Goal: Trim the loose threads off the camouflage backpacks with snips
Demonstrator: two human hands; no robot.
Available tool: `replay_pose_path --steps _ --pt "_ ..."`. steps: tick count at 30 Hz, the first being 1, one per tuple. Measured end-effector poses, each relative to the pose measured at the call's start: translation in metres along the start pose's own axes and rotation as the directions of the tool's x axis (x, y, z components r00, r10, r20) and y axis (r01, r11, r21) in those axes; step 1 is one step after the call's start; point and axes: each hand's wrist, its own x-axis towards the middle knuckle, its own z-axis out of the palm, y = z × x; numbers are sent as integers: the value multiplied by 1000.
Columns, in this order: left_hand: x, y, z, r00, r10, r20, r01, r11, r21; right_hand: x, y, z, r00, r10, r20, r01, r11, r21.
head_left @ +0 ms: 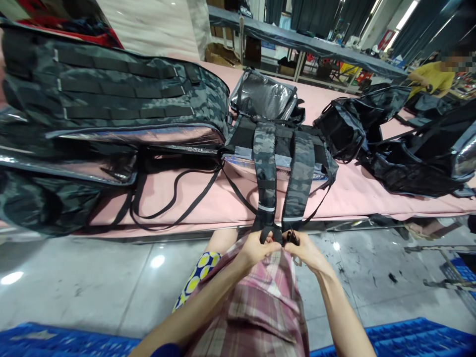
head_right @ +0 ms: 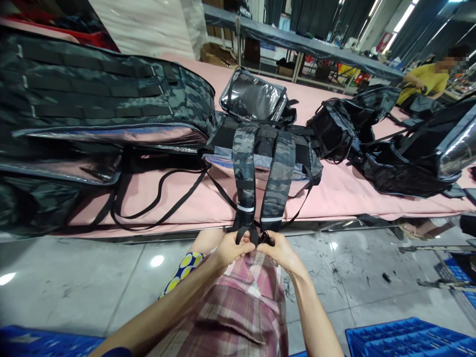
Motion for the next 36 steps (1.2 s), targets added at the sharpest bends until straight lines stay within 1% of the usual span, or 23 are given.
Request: replay_pose_path --steps 2,3,4,5,6,7,8,9,10,12,15,18,20,22,24,26,29,30,31,32,34,35,36 --pt "0 1 -3 1000 -15 19 17 995 -98 -4 0 -2 999 -33 6 33 999 -15" --pt "0 2 -5 998 -54 40 61 980 -190 -7 1 -2 998 -61 -17 61 997 -44" --pt "1 2 -7 990 -119 74 136 942 -306 -9 2 -2 994 -94 -55 89 992 -86" --pt "2 3 -8 973 -195 121 228 877 -423 -12 4 -2 987 -124 -104 109 984 -142" --pt "4 2 -9 949 -266 172 317 790 -525 -15 6 0 978 -144 -151 111 971 -213" --pt "5 2 -10 926 -316 209 376 708 -598 -18 8 2 970 -154 -189 94 952 -292" --pt "6 1 -9 913 -343 223 402 650 -645 -21 10 4 964 -157 -215 69 927 -368" --pt "7 1 -8 914 -346 213 393 622 -677 -23 11 6 960 -160 -231 48 903 -428" --pt "7 0 -7 923 -336 188 366 614 -699 -24 11 8 956 -169 -239 38 881 -471" --pt "7 -2 -5 939 -313 140 314 622 -717 -25 11 12 951 -202 -234 52 851 -523" --pt "7 -4 -4 952 -298 76 256 631 -732 -23 11 13 942 -235 -241 65 829 -555" --pt "7 -4 -3 957 -291 24 212 638 -741 -22 12 13 932 -231 -281 52 850 -525" --pt "6 -5 -1 959 -282 16 202 645 -737 -20 12 14 927 -226 -299 46 861 -507" --pt "6 -7 3 966 -260 1 182 673 -717 -19 12 16 922 -223 -317 31 858 -513" --pt "5 -10 5 974 -226 -36 143 727 -672 -19 10 17 918 -226 -325 19 845 -534" --pt "5 -14 4 978 -200 -63 122 785 -607 -19 7 14 925 -239 -296 29 820 -571" --pt "6 -18 0 977 -206 -62 151 861 -486 -19 3 8 956 -246 -161 88 762 -642" --pt "6 -19 -1 976 -209 -65 158 878 -452 -19 2 7 964 -238 -120 105 754 -649" --pt "6 -19 -1 976 -203 -74 152 889 -431 -17 3 7 968 -230 -104 112 760 -640" --pt "6 -19 0 979 -186 -87 133 896 -424 -14 5 8 967 -224 -123 103 782 -614" --pt "6 -16 2 983 -154 -103 95 896 -435 -6 15 11 948 -215 -235 64 850 -522" --pt "5 -15 3 983 -158 -90 102 889 -446 -1 21 11 933 -208 -293 48 880 -472" --pt "5 -14 4 980 -190 -56 142 872 -469 3 28 10 919 -199 -341 34 901 -433"
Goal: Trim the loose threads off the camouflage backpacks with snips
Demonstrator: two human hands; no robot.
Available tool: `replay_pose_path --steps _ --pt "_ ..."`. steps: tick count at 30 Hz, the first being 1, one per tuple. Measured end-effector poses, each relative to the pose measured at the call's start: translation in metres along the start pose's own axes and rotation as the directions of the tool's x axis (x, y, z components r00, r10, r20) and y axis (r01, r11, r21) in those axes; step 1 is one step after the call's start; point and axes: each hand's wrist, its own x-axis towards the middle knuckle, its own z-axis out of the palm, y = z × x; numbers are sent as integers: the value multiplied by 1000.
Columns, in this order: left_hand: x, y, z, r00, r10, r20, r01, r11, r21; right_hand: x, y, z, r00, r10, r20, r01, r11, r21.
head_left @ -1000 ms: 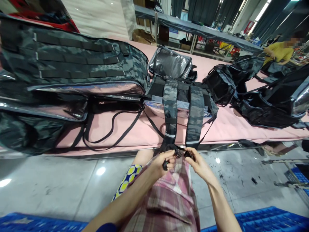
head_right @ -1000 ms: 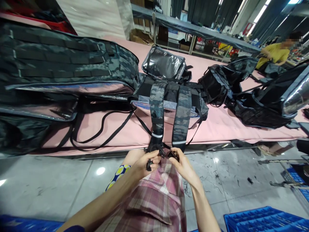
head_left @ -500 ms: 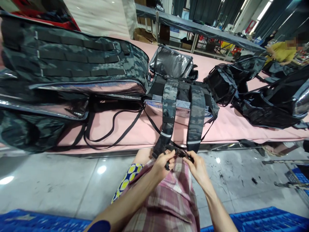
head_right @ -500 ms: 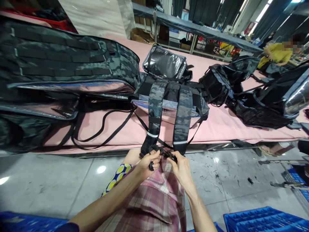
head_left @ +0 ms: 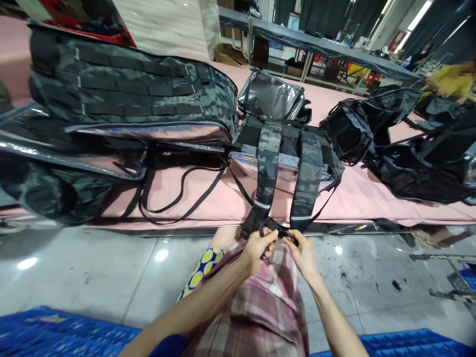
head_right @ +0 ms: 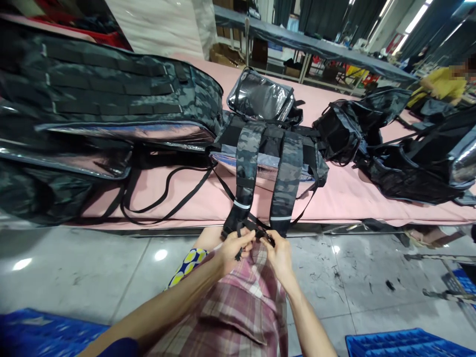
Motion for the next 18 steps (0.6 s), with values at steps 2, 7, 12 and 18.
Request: replay_pose_path --steps 2,7,12,18 --pt "-1 2 -1 988 -151 31 152 986 -63 4 12 2 998 24 -61 -24 1000 12" --pt "0 5 -8 983 -185 -8 180 966 -185 -7 11 -2 971 -53 -232 48 998 -27" --pt "-7 7 0 996 4 86 13 981 -195 -23 -13 24 995 98 -20 -89 958 274" --pt "-18 16 2 976 64 209 -49 996 -77 -16 -16 32 993 107 45 -115 957 267"
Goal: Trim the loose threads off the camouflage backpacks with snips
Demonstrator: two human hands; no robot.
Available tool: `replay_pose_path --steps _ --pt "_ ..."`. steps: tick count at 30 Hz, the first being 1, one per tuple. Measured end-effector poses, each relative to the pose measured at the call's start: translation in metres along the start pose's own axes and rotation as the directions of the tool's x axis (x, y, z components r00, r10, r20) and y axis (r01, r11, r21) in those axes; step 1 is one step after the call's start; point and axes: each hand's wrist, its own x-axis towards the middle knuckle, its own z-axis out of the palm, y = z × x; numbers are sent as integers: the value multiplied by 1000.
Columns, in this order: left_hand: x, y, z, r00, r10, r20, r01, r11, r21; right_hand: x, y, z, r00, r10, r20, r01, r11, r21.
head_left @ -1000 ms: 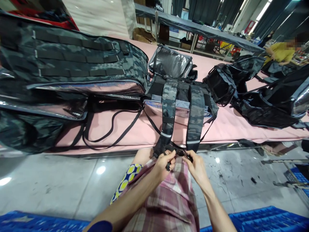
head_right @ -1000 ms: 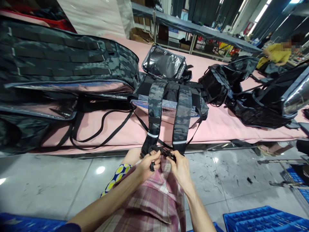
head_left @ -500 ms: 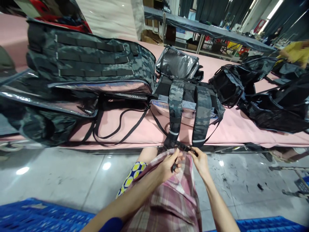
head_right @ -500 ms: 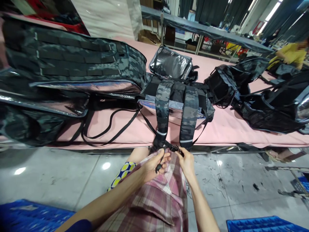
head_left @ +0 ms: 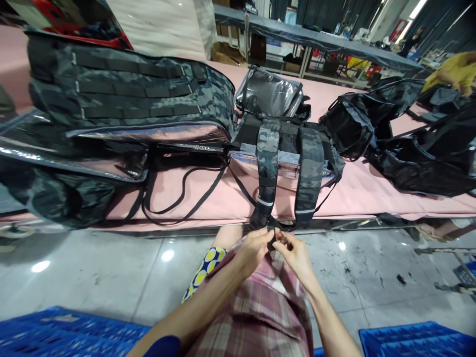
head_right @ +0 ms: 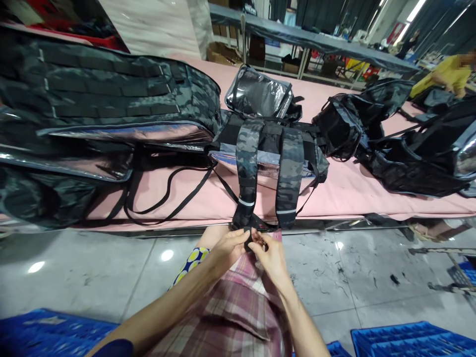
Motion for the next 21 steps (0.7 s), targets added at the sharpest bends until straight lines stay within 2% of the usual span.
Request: replay_pose_path --steps 3,5,8,10,12,16,19,21 --pt "-7 5 -3 1000 -7 16 6 997 72 1 -5 -2 998 32 45 -37 994 102" --pt "-13 6 -8 997 -28 -70 41 981 191 2 -8 -1 997 82 -8 -78 974 214" --pt "-22 4 -15 978 43 -203 63 871 487 3 -12 1 991 118 -64 -96 955 282" --pt "-24 2 -17 968 127 -214 32 789 614 4 -14 3 990 123 -62 -101 952 288" --pt "-23 1 -17 956 195 -221 -7 765 644 3 -15 6 989 131 -63 -107 948 300" --pt "-22 -2 -11 935 261 -240 -68 796 602 3 -18 10 983 170 -64 -141 935 325" --pt "-24 -3 -7 949 259 -181 -108 803 586 10 -18 9 975 216 -59 -183 920 346" --pt "-22 0 -7 961 233 -149 -119 834 539 18 -16 5 976 191 -101 -151 937 314"
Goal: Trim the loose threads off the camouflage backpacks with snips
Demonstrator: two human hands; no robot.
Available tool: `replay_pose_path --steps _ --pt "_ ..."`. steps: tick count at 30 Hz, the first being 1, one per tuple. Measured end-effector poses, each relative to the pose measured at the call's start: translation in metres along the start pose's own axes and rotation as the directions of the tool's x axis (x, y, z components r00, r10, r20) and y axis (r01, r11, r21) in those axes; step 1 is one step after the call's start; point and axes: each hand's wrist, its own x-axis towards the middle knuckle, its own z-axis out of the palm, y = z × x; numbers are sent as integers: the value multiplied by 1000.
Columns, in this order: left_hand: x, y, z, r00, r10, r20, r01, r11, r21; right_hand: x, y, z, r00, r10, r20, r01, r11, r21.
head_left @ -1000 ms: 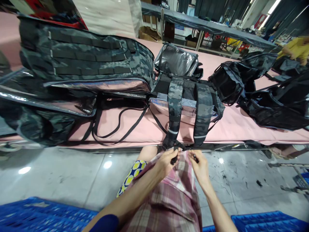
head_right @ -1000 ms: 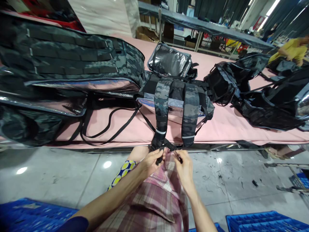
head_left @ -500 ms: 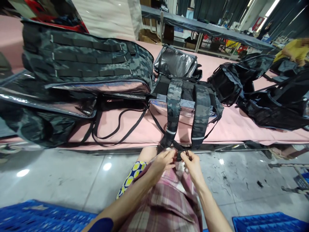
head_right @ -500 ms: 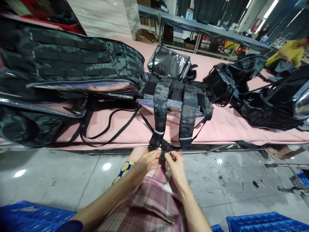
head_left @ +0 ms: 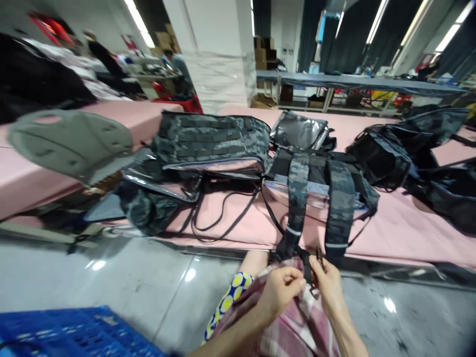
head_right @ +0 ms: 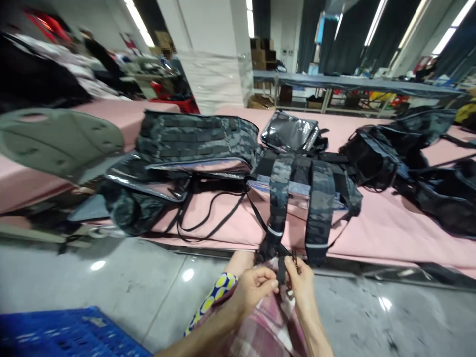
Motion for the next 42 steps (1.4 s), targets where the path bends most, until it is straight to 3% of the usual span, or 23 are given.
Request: replay_pose_path --steps 3,6,11,13,19,25,30,36,40,42 --pt "8 8 -6 999 -30 -36 24 988 -154 9 -1 -10 970 -236 -56 224 961 -164" --pt "15 16 -12 992 -45 -116 15 969 -245 2 -3 -20 884 -467 14 438 819 -370" --pt "9 23 -12 998 -3 -70 -10 984 -177 -20 -13 -19 712 -678 184 659 553 -510" --pt "4 26 -11 999 11 -49 -18 989 -148 -23 -17 -17 683 -701 206 677 502 -538" --pt "-3 34 -10 999 -37 -27 32 984 -176 -23 -17 -24 761 -638 112 594 618 -514" --pt "-2 32 -9 998 -48 -34 42 983 -177 -25 -19 -22 679 -704 208 685 507 -523" --pt "-1 29 -11 999 -46 -28 40 981 -189 -25 -17 -24 722 -672 162 644 569 -511" --pt "2 24 -9 1000 -27 -14 24 990 -141 -29 -17 -25 676 -695 245 692 486 -534" --pt "3 20 -8 1000 -25 -13 23 994 -111 -30 -19 -24 716 -668 206 658 544 -521" --pt "3 20 -9 1000 -14 -9 13 996 -91 -30 -20 -25 713 -667 216 664 541 -517"
